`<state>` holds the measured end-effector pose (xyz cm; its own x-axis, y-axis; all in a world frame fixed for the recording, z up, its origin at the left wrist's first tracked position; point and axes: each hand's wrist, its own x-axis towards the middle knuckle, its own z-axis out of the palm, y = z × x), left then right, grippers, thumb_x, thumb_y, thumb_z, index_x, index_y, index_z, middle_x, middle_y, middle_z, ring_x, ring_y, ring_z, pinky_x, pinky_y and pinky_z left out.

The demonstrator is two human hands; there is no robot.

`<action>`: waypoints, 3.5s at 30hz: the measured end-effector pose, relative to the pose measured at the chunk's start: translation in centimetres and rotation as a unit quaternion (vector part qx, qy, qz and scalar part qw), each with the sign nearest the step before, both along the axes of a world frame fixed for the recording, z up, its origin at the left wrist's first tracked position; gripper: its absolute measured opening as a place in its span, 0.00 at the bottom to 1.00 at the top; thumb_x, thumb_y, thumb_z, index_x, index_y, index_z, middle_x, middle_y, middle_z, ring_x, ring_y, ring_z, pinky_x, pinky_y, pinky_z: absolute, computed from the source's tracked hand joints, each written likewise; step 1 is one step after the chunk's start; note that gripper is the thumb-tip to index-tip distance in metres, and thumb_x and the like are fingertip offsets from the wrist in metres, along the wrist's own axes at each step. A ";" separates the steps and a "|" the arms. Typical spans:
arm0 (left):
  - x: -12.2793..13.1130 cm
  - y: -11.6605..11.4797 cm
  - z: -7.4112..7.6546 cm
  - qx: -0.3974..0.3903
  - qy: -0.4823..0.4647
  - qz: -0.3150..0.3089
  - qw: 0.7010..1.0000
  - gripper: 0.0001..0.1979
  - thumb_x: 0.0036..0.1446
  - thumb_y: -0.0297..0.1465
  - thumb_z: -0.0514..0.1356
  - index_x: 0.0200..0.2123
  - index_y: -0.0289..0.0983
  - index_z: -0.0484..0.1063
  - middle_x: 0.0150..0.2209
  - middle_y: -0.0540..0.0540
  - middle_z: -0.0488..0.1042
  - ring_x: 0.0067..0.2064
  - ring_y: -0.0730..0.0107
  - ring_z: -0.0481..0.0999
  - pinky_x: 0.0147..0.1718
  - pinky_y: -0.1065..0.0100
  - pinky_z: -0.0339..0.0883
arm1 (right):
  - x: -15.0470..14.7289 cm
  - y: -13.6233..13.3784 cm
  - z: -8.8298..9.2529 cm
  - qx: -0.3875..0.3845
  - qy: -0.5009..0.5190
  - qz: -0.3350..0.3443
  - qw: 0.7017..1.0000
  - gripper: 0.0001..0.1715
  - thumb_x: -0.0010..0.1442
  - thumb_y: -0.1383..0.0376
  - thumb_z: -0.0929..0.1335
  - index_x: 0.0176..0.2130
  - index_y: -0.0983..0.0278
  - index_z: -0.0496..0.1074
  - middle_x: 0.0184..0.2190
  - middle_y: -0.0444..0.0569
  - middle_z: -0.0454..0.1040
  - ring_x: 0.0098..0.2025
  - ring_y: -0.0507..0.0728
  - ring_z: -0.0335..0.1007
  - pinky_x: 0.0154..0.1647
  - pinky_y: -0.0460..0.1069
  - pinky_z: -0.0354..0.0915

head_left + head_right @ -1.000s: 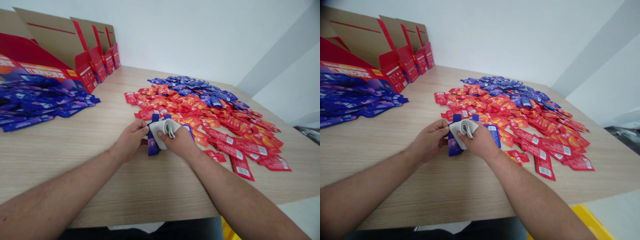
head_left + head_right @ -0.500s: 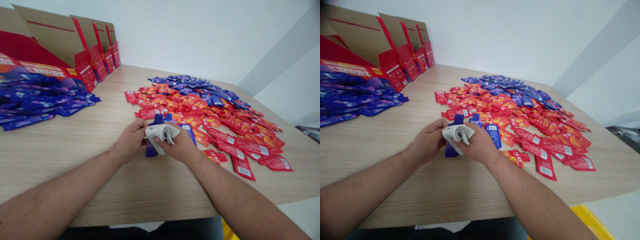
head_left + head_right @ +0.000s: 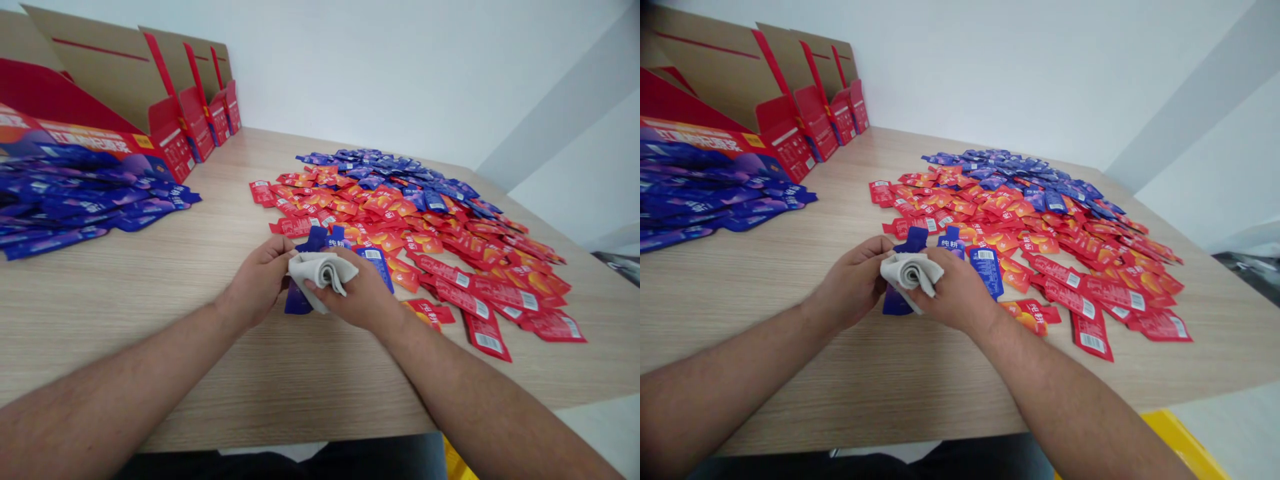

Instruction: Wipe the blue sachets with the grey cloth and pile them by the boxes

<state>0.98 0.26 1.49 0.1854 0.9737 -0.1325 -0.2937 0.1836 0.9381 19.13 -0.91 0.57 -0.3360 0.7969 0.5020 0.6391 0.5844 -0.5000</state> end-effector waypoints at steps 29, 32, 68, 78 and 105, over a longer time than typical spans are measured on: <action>0.0 0.1 -0.3 -0.003 0.005 0.022 1.000 0.07 0.53 0.29 0.64 0.27 0.38 0.67 0.21 0.53 0.64 0.21 0.76 0.60 0.20 0.73 0.55 | 0.1 0.0 0.1 -0.025 0.018 -0.010 0.999 0.10 0.65 0.57 0.69 0.43 0.60 0.74 0.40 0.49 0.81 0.43 0.59 0.78 0.42 0.52 0.71; -0.1 0.2 -0.3 0.013 0.020 0.026 0.999 0.07 0.52 0.28 0.63 0.26 0.38 0.67 0.21 0.53 0.64 0.22 0.76 0.61 0.21 0.73 0.54 | 0.0 -0.1 0.2 -0.026 -0.009 0.027 0.999 0.10 0.64 0.56 0.70 0.41 0.60 0.75 0.38 0.48 0.80 0.41 0.58 0.77 0.42 0.52 0.71; 0.5 0.4 0.1 -0.056 -0.061 0.075 0.994 0.08 0.54 0.23 0.59 0.27 0.38 0.64 0.23 0.52 0.63 0.24 0.74 0.64 0.25 0.70 0.59 | -0.9 -0.4 -0.7 -0.004 -0.052 0.012 0.999 0.14 0.67 0.55 0.68 0.47 0.60 0.73 0.44 0.51 0.79 0.49 0.62 0.75 0.50 0.55 0.69; 0.4 1.0 0.1 -0.066 -0.072 0.085 0.992 0.07 0.56 0.22 0.58 0.28 0.38 0.64 0.23 0.52 0.66 0.23 0.74 0.66 0.24 0.70 0.64 | 0.7 1.1 -0.3 -0.037 0.030 -0.055 0.997 0.14 0.64 0.55 0.70 0.46 0.61 0.75 0.43 0.52 0.81 0.49 0.64 0.77 0.52 0.59 0.72; 0.3 0.1 -1.6 0.048 0.048 0.006 0.998 0.06 0.58 0.29 0.64 0.32 0.39 0.68 0.26 0.53 0.67 0.25 0.75 0.66 0.24 0.72 0.63 | -0.2 0.4 0.2 -0.063 0.112 -0.019 0.992 0.17 0.64 0.52 0.69 0.47 0.60 0.74 0.42 0.49 0.82 0.44 0.61 0.79 0.47 0.56 0.72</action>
